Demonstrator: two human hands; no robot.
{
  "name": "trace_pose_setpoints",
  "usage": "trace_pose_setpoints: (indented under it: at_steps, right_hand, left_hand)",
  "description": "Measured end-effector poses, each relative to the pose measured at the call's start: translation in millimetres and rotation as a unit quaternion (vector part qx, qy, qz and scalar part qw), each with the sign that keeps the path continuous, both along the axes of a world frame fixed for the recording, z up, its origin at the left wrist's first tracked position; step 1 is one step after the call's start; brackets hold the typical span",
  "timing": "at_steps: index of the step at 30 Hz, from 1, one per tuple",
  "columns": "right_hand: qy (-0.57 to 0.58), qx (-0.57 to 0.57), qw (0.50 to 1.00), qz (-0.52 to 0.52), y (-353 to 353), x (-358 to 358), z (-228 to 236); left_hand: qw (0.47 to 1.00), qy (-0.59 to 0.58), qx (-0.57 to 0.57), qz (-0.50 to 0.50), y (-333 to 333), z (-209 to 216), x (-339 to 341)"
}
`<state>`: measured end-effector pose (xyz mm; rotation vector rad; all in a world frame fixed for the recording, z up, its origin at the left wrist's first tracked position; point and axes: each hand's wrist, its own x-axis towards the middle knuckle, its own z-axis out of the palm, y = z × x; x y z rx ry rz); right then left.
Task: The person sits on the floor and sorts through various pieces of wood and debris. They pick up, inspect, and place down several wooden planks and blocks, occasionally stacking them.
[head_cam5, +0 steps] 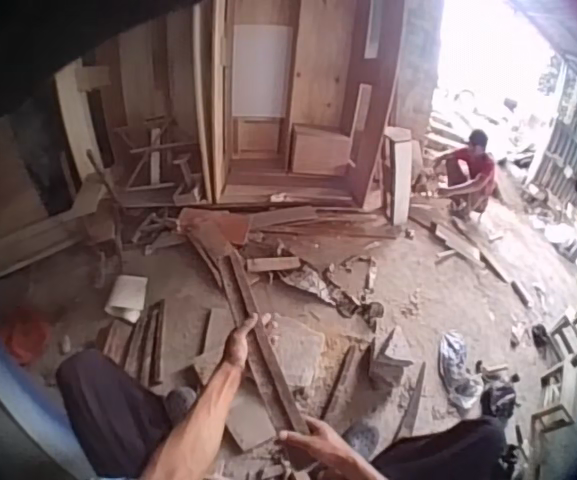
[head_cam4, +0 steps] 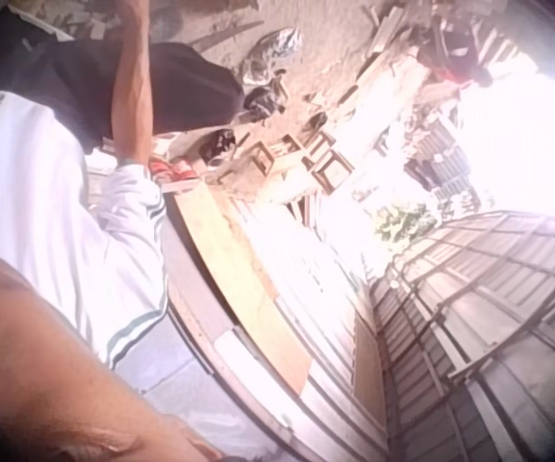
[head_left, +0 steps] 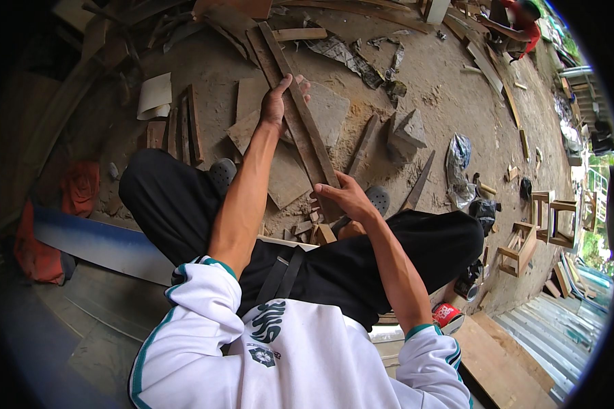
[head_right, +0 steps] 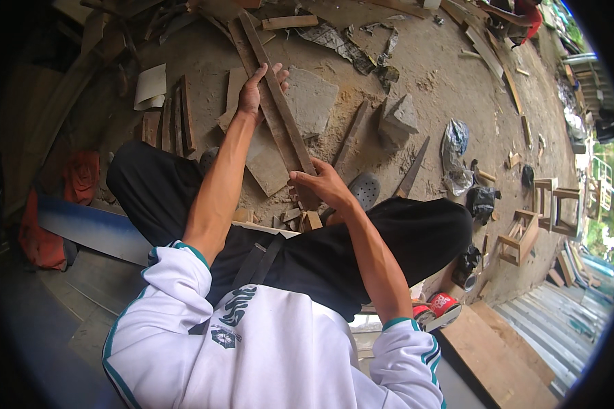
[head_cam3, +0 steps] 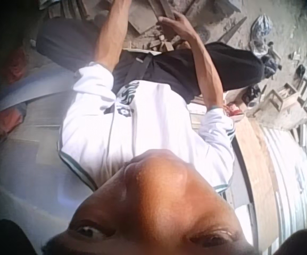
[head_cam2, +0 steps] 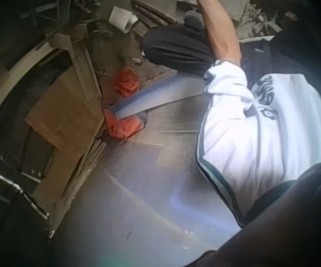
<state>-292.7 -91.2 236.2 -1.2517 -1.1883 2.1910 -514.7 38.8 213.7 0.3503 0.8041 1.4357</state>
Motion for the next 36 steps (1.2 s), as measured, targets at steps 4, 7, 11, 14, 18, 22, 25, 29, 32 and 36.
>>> trace_pose_setpoints:
  at_steps: [4,7,11,14,18,22,25,29,32,36]
  right_hand:
    - [-0.002,-0.024,1.0,-0.007,1.0,2.1,-4.2]
    - [-0.018,-0.022,1.0,0.004,3.5,4.3,-9.3]
    - [-0.045,0.001,0.999,0.021,5.5,5.7,-14.9]
    - [-0.045,-0.022,0.998,0.03,4.2,2.3,-5.4]
    - [-0.124,0.069,0.99,0.024,3.5,2.5,-12.1]
    - [-0.209,0.15,0.966,0.021,23.8,2.0,-14.7]
    - [-0.226,0.235,0.945,-0.003,38.6,-9.3,-7.1]
    - [-0.204,0.245,0.947,-0.032,58.4,-14.5,-40.2]
    - [-0.191,0.2,0.961,-0.025,59.3,-21.5,-44.0]
    - [-0.157,0.27,0.934,-0.175,73.9,-16.6,-70.8]
  left_hand:
    - [1.0,0.019,-0.025,0.0,1.7,1.0,-2.0]
    - [0.998,0.061,-0.018,0.022,1.7,-4.0,-2.3]
    - [0.999,0.025,-0.038,-0.001,1.6,-8.6,-9.7]
    - [0.997,0.013,-0.071,0.006,-0.3,-11.2,-12.9]
    - [0.994,0.027,-0.102,0.035,2.1,-16.2,-5.3]
    - [0.994,0.038,-0.097,0.045,-4.8,-8.2,13.5]
    - [0.993,0.087,-0.072,0.037,-15.1,-11.0,35.7]
    - [0.99,0.128,-0.039,0.033,-31.4,-17.2,59.4]
    - [0.988,0.141,-0.058,0.039,-39.3,-30.9,52.3]
    - [0.969,0.203,-0.142,0.027,-40.6,-46.8,31.9]
